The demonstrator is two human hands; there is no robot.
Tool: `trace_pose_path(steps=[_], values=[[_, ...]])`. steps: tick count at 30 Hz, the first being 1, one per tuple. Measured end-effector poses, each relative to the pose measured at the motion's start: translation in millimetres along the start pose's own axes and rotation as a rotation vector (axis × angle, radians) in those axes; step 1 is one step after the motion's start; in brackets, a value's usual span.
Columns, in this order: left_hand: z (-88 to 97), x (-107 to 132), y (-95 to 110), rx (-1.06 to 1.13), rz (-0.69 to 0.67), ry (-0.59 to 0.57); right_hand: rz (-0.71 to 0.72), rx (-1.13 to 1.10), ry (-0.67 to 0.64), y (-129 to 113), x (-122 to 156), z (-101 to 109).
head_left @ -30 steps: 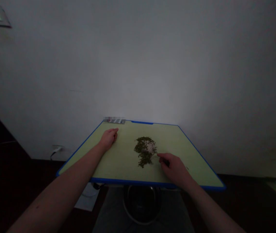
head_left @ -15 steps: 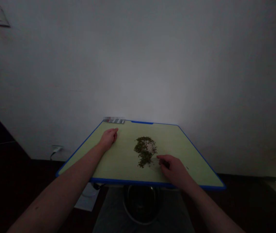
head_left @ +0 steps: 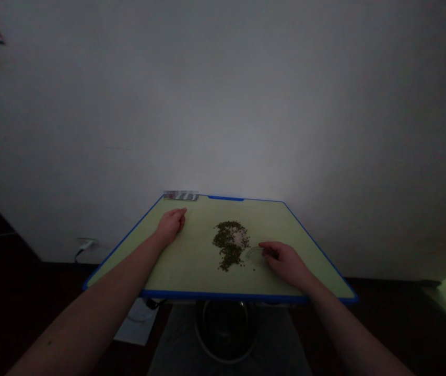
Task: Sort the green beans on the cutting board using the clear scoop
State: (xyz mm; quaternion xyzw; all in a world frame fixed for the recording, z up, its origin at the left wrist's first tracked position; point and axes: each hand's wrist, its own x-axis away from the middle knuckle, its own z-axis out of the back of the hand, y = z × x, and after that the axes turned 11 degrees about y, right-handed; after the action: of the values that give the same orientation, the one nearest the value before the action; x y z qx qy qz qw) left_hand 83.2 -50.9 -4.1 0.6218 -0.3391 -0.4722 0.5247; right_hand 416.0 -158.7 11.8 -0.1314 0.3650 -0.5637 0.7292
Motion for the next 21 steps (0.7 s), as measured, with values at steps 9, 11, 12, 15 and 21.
trace_pose_path(steps=[9,11,12,15,21], values=[[1.3,-4.2,-4.9,0.008,-0.013,-0.015,0.051,-0.030,-0.070,-13.2,5.7,-3.7],[1.3,-2.5,-2.1,-0.008,-0.012,-0.016,0.049,-0.040,-0.086,-17.3,7.8,-3.6],[1.1,-1.6,-0.4,-0.015,-0.008,-0.013,0.049,-0.043,-0.092,-19.4,8.6,-3.8],[0.3,0.6,3.6,-0.020,0.006,-0.002,0.058,-0.051,-0.106,-24.5,10.4,-4.2],[0.4,-1.1,1.4,-0.002,0.008,-0.006,0.032,-0.082,-0.078,-14.8,17.1,4.6]])
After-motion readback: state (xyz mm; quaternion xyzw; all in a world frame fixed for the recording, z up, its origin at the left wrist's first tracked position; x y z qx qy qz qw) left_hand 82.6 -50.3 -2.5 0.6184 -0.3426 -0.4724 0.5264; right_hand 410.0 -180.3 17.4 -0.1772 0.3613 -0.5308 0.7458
